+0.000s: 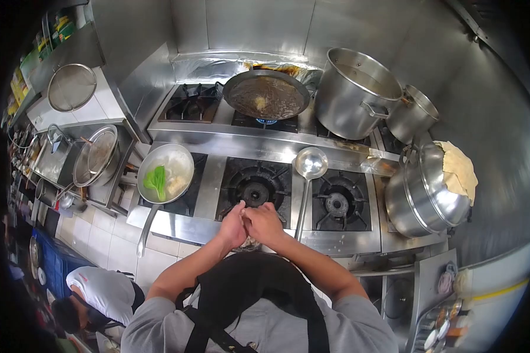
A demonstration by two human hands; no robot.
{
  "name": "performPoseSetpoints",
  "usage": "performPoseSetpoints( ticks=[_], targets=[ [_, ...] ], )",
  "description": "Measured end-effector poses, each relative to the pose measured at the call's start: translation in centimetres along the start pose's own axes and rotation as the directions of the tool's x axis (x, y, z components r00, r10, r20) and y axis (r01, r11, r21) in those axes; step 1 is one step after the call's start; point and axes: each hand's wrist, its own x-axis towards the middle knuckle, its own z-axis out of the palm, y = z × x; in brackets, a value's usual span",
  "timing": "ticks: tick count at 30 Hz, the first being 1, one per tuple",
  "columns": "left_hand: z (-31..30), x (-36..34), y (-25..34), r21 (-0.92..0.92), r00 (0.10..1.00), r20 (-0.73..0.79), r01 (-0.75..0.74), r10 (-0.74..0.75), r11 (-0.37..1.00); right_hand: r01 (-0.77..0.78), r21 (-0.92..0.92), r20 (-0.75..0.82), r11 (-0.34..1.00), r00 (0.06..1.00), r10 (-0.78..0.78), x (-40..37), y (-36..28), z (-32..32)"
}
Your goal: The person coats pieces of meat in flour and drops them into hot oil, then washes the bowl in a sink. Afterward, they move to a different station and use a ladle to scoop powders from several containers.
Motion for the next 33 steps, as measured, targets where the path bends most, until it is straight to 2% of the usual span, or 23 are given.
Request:
performPoseSetpoints(
  ticks=[1, 2, 4, 8, 10, 11, 12, 13, 14, 15, 17, 19, 21, 22, 23, 24, 25, 27, 29, 30, 31, 32, 33],
  targets=[
    [-0.3, 0.6, 0.0, 0.004, 1.0, 0.002, 0.001, -0.001, 1.0, 0.007, 0.096, 0.043, 0.995, 0.999, -0.011, 0.1, 0.2, 0.0],
    [-1.0, 1.6, 0.0, 0.106, 0.998, -0.05, -0.035, 0.041, 0.994, 0.006, 0.096, 0.04, 0.995, 0.999, -0.01, -0.2, 0.3, 0.0],
    [-0.9, 1.6, 1.0, 0.272, 0.983, -0.114, -0.109, 0.144, 0.956, 0.016, 0.259, -0.054, 0.966, 0.999, -0.002, -0.4, -0.7, -1.0],
    [-0.4, 1.8, 1.9, 0.25, 0.994, -0.081, -0.052, 0.075, 0.967, -0.07, 0.136, 0.008, 0.988, 0.998, 0.07, -0.8, -0.5, -2.0],
    [0.5, 1.8, 2.1, 0.392, 0.996, -0.086, 0.022, 0.013, 0.92, -0.102, 0.535, -0.062, 0.838, 0.985, 0.159, -0.6, -0.6, -1.5],
    [0.7, 1.6, 2.4, 0.398, 0.996, -0.084, 0.023, 0.012, 0.917, -0.102, 0.536, -0.068, 0.838, 0.984, 0.163, -0.8, 0.8, -0.4],
    [1.4, 0.7, 3.1, 0.401, 0.999, 0.046, 0.002, -0.023, 0.916, -0.27, 0.777, 0.042, 0.568, 0.923, 0.382, -0.9, 3.0, 1.5],
    [2.2, -0.3, 3.8, 0.401, 0.983, 0.173, -0.017, -0.057, 0.916, -0.37, 0.907, 0.216, 0.202, 0.82, 0.531, -0.3, 2.9, 1.1],
    [3.1, -1.1, 4.3, 0.34, 0.973, 0.229, -0.041, -0.04, 0.939, -0.431, 0.898, 0.352, 0.091, 0.827, 0.439, -0.4, 3.2, 0.2],
    [2.9, -0.7, 4.2, 0.345, 0.974, 0.225, -0.04, -0.041, 0.938, -0.429, 0.899, 0.353, 0.085, 0.827, 0.438, -0.5, 3.2, 0.4],
    [2.0, 0.8, 3.8, 0.432, 0.989, 0.129, -0.116, 0.066, 0.895, -0.531, 0.782, 0.344, 0.326, 0.804, 0.485, -0.2, 3.5, 0.8],
    [1.1, 1.7, 3.4, 0.448, 0.987, 0.122, -0.145, 0.1, 0.882, -0.487, 0.798, 0.294, 0.354, 0.828, 0.478, 0.1, 3.2, 1.0],
    [0.3, 2.9, 2.5, 0.371, 0.994, 0.046, -0.114, 0.104, 0.922, -0.355, 0.653, 0.162, 0.669, 0.928, 0.335, 0.3, 1.5, -0.2],
    [0.1, 3.7, 2.1, 0.285, 0.996, -0.034, -0.067, 0.08, 0.956, -0.316, 0.598, 0.09, 0.737, 0.94, 0.33, 0.0, 1.1, 0.4],
    [-0.4, 4.1, 1.9, 0.288, 0.996, -0.033, -0.065, 0.078, 0.956, -0.317, 0.599, 0.088, 0.735, 0.939, 0.332, -0.3, 1.5, 0.8],
    [-0.8, 4.3, 1.9, 0.28, 0.999, -0.04, 0.01, 0.001, 0.96, -0.187, 0.377, 0.046, 0.907, 0.982, 0.183, -0.2, 1.6, 0.7],
    [-1.0, 4.7, 1.8, 0.271, 0.996, -0.046, 0.085, -0.075, 0.959, -0.029, 0.124, 0.045, 0.992, 0.999, 0.023, 0.0, 1.7, 0.6],
    [-0.7, 5.2, 2.2, 0.325, 0.996, -0.073, 0.079, -0.059, 0.942, -0.048, 0.191, 0.024, 0.98, 0.999, 0.044, -0.1, 1.1, -0.8],
    [0.2, 4.9, 3.7, 0.485, 0.997, -0.07, 0.045, -0.012, 0.874, -0.027, 0.278, -0.217, 0.96, 0.972, 0.09, 0.2, 0.8, -2.3],
    [0.6, 6.4, 3.7, 0.644, 0.986, -0.088, -0.051, 0.14, 0.763, -0.094, 0.251, -0.212, 0.963, 0.966, 0.149, -0.2, 1.4, -2.5],
    [2.9, 6.4, 5.0, 0.844, 0.949, -0.031, -0.144, 0.315, 0.516, -0.096, 0.248, -0.221, 0.964, 0.963, 0.153, -0.7, 1.9, -2.9],
    [3.0, 9.1, 6.4, 0.883, 0.911, 0.134, -0.288, 0.39, 0.37, -0.211, 0.312, -0.177, 0.926, 0.945, 0.275, -1.3, 2.5, -3.3],
    [4.9, 10.3, 9.0, 0.884, 0.951, 0.186, -0.272, 0.246, 0.381, -0.323, 0.373, -0.125, 0.87, 0.911, 0.392, -2.2, 3.0, -3.5]
  ],
)
